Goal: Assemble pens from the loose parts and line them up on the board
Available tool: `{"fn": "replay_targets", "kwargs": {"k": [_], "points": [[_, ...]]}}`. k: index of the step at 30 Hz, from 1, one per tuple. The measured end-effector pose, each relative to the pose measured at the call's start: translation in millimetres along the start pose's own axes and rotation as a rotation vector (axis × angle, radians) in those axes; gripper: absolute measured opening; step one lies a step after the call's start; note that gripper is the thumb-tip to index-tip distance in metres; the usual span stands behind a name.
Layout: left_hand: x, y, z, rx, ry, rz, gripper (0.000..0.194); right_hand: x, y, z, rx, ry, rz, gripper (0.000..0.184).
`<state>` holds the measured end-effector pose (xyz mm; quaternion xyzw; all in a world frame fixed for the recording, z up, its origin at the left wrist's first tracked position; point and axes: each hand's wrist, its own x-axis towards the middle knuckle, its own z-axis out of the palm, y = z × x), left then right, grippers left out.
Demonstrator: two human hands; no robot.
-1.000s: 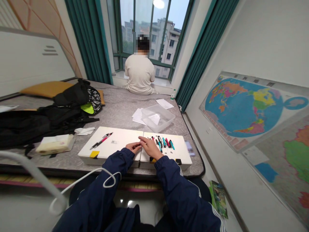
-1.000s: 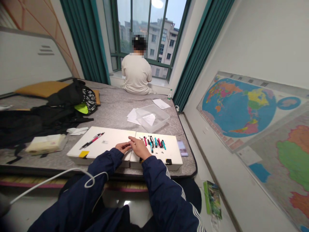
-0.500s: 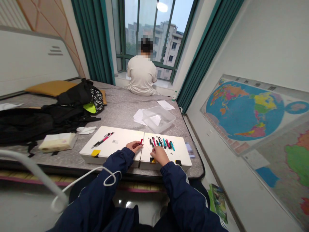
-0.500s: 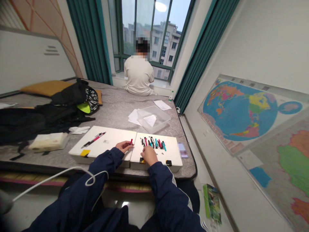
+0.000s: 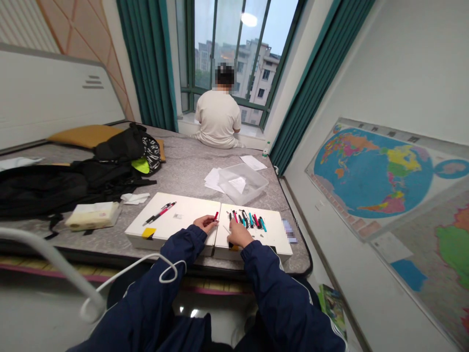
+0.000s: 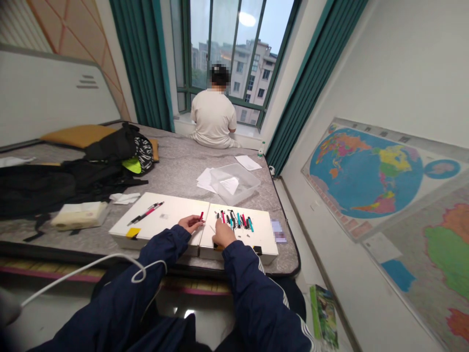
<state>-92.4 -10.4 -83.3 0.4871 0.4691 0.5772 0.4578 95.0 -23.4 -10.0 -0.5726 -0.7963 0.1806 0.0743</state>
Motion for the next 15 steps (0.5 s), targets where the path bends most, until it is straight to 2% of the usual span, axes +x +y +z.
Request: {"fn": "replay_targets", "kwargs": {"k": [2,4,7,10,12,15], "points": [[0,0,0.5,0.007,0.009,0.006,0.040,-2,4,-1,0.091,0.029,-0.084,0.039],[-1,1,0.8,0.019,0.017,-0.002,0.040,-3,7,-1,0.241,0.075,-0.136,0.029],[-1,2,0.4,0.048,0.004,0.000,0.039,-4,9,0,0.629,0.079,-0.063,0.014],[-1,3,0.3,0.077,-0.017,0.022,0.035,-5,4,-4,1.182,0.067,0.037,0.019],[-1,5,1.1,0.097,0.000,0.021,0.034,-7,-1,-9,1.467,0.155,0.036,0.025],[-3,11,2.8,0.106,0.022,0.008,0.032,-9,-11,-16,1.610,0.250,0.034,0.031]]}}
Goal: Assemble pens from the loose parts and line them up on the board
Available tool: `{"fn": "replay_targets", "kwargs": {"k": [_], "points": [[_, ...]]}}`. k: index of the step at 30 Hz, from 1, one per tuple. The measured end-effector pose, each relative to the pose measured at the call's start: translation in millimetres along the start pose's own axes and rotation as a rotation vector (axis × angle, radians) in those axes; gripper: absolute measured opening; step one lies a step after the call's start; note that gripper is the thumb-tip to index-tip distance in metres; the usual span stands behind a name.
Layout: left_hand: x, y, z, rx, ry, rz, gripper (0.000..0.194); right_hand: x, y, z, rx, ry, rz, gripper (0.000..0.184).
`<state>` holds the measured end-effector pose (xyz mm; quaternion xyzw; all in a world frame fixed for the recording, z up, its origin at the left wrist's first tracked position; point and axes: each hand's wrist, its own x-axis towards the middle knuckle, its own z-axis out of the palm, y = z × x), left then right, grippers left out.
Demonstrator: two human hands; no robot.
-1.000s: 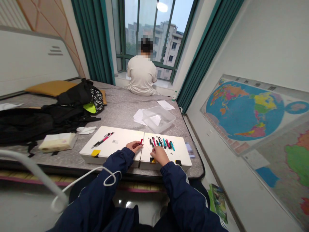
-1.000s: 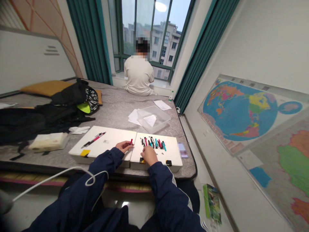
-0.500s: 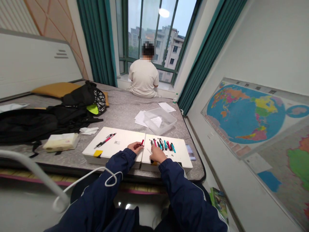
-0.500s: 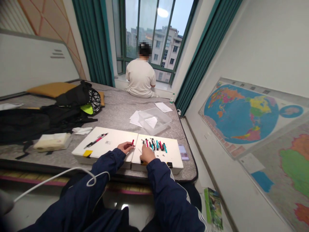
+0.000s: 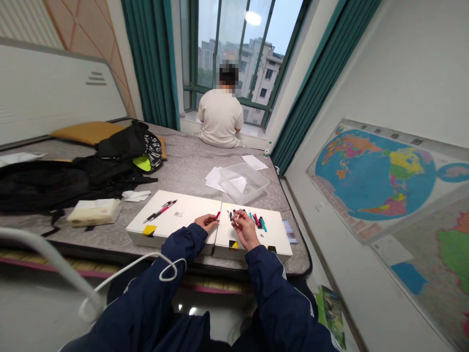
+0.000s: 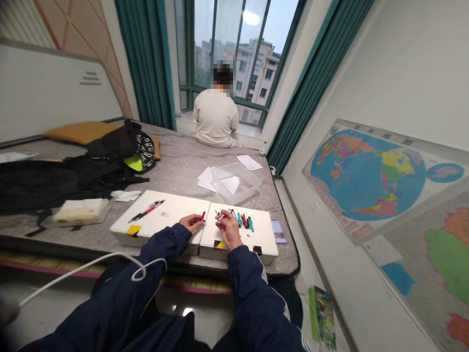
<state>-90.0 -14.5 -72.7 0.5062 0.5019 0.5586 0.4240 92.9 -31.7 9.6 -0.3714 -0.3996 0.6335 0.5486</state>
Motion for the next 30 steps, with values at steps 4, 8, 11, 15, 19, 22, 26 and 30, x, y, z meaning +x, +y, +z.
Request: {"fn": "replay_targets", "kwargs": {"k": [4,8,11,15,19,22,26,30], "points": [[-2,5,-0.3,0.023,-0.021,0.006,0.033,2,-5,15,-0.052,-0.055,0.023,0.036],[-1,2,-1.9,0.070,-0.058,0.034,0.033,10,-7,24,-0.222,-0.036,-0.062,0.041],[1,-4,-2.7,0.092,-0.074,0.039,0.033,16,-7,26,-0.357,-0.049,-0.136,0.040],[2,-8,-4.0,0.121,-0.070,0.043,0.034,18,0,28,-0.512,-0.126,-0.140,0.036],[1,-4,-5.0,0.107,-0.091,0.050,0.033,15,9,25,-0.692,-0.191,-0.170,0.032],[-1,-2,-4.8,0.094,-0.075,0.043,0.034,10,16,15,-0.798,-0.173,-0.252,0.052],[0,-7,-1.8,-0.012,-0.050,0.015,0.036,-6,28,-9,-0.923,-0.132,-0.270,0.043],[1,-14,2.7,-0.065,-0.015,0.015,0.037,-26,36,-32,-1.023,-0.135,-0.312,0.027]]}}
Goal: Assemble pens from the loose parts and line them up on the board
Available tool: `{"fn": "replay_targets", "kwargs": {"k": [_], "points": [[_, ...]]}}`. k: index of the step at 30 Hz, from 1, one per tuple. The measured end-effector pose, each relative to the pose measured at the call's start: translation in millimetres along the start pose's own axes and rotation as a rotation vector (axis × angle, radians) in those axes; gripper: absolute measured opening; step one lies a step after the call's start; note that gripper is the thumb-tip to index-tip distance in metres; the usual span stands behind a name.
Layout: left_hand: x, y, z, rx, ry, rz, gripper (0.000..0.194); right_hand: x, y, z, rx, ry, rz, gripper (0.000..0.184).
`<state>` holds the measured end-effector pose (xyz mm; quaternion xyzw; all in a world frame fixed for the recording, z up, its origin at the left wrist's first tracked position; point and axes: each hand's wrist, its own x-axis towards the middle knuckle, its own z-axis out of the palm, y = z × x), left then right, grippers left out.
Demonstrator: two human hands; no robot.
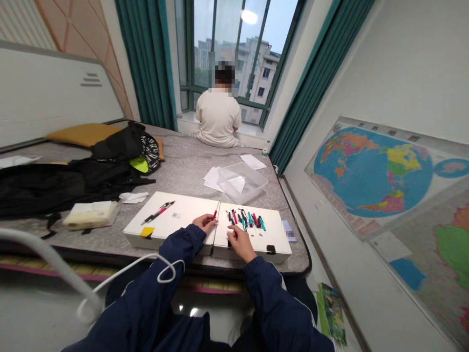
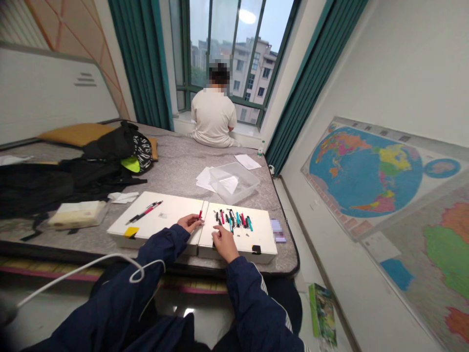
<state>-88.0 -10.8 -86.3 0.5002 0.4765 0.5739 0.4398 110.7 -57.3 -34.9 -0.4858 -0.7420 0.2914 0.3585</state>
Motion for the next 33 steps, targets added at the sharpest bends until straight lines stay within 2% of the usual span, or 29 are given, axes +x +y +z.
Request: {"fn": "replay_targets", "kwargs": {"k": [5,9,14,20,25,33], "points": [[1,-2,0.7,0.147,0.005,0.041,0.030,-14,4,2,-0.053,0.100,-0.012,0.024],[2,-1,-2.0,0.395,0.099,0.079,0.026,-16,5,7,-0.055,0.180,-0.013,0.025],[5,-1,-2.9,0.538,0.138,0.084,0.026,-19,6,7,-0.047,0.199,-0.033,0.024],[7,6,-2.1,0.331,0.133,0.029,0.031,-16,8,4,-0.036,0.196,-0.019,0.022],[7,17,-6.0,0.103,0.049,-0.020,0.042,-16,11,4,-0.040,0.219,0.006,0.022],[11,22,-12.2,0.049,0.110,-0.080,0.042,-8,16,-1,0.016,0.161,0.050,0.018]]}}
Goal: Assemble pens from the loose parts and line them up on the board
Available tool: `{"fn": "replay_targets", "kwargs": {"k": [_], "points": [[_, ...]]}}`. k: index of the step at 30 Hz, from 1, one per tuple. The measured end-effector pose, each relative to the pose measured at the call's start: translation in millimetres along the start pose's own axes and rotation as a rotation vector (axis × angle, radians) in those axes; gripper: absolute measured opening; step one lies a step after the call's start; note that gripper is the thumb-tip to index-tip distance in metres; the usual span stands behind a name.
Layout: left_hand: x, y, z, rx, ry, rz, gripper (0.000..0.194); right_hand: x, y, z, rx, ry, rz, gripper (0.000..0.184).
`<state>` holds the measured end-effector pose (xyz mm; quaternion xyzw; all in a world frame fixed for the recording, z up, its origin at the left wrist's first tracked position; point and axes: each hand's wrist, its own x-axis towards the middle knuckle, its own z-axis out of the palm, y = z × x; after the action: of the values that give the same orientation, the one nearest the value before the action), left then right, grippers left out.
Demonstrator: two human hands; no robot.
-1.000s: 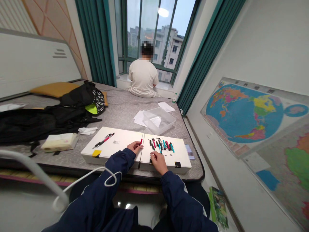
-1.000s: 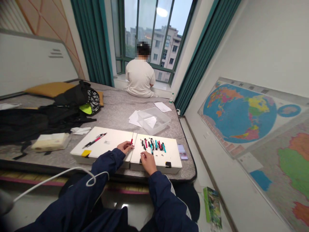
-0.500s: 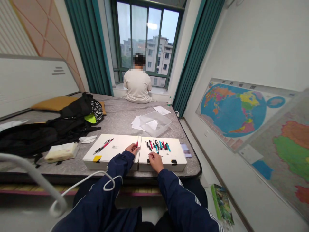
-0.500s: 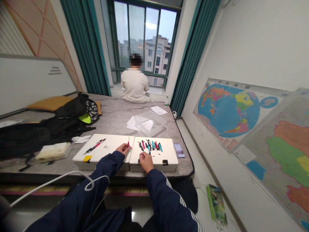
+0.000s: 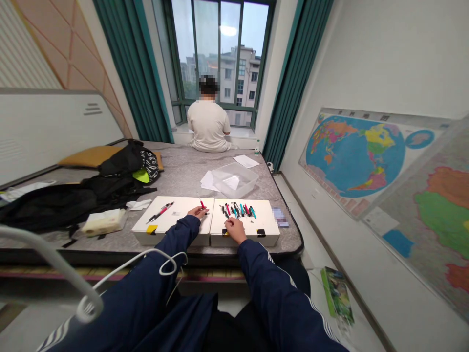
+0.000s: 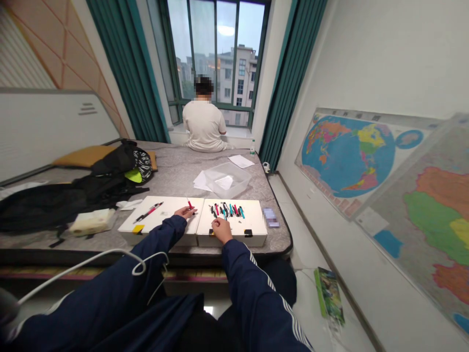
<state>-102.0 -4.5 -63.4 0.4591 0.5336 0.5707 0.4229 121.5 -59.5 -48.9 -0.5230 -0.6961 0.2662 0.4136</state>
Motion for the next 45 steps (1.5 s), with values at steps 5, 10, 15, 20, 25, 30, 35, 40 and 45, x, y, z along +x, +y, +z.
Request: {"fn": "replay_targets", "kwargs": {"k": [5,10,15,20,25,30,35,40,45], "points": [[2,-4,-1.6,-0.037,-0.033,-0.017,0.047,2,3,-14,0.075,-0.105,0.009,0.019],[0,-8,2.5,-0.017,-0.005,-0.012,0.050,3,14,-38,-0.003,-0.181,-0.063,0.024],[-1,-12,4.6,0.010,0.008,0.009,0.047,14,22,-58,-0.114,-0.129,-0.099,0.029],[1,-19,1.7,0.155,0.040,0.015,0.038,18,28,-67,-0.032,0.062,0.028,0.041],[0,-23,1.2,0.281,0.074,0.036,0.034,28,33,-81,-0.036,0.197,0.114,0.052],[-3,-25,3.0,0.395,0.079,0.080,0.031,52,31,-92,-0.205,0.038,0.045,0.036],[-7,-22,5.1,0.407,0.080,0.107,0.031,74,23,-74,-0.397,-0.122,0.011,0.011],[-6,-24,4.8,0.422,0.071,0.117,0.030,87,20,-47,-0.566,-0.089,0.159,0.009],[-10,-20,5.5,0.473,0.071,0.135,0.030,90,25,-39,-0.646,-0.072,0.252,0.013]]}}
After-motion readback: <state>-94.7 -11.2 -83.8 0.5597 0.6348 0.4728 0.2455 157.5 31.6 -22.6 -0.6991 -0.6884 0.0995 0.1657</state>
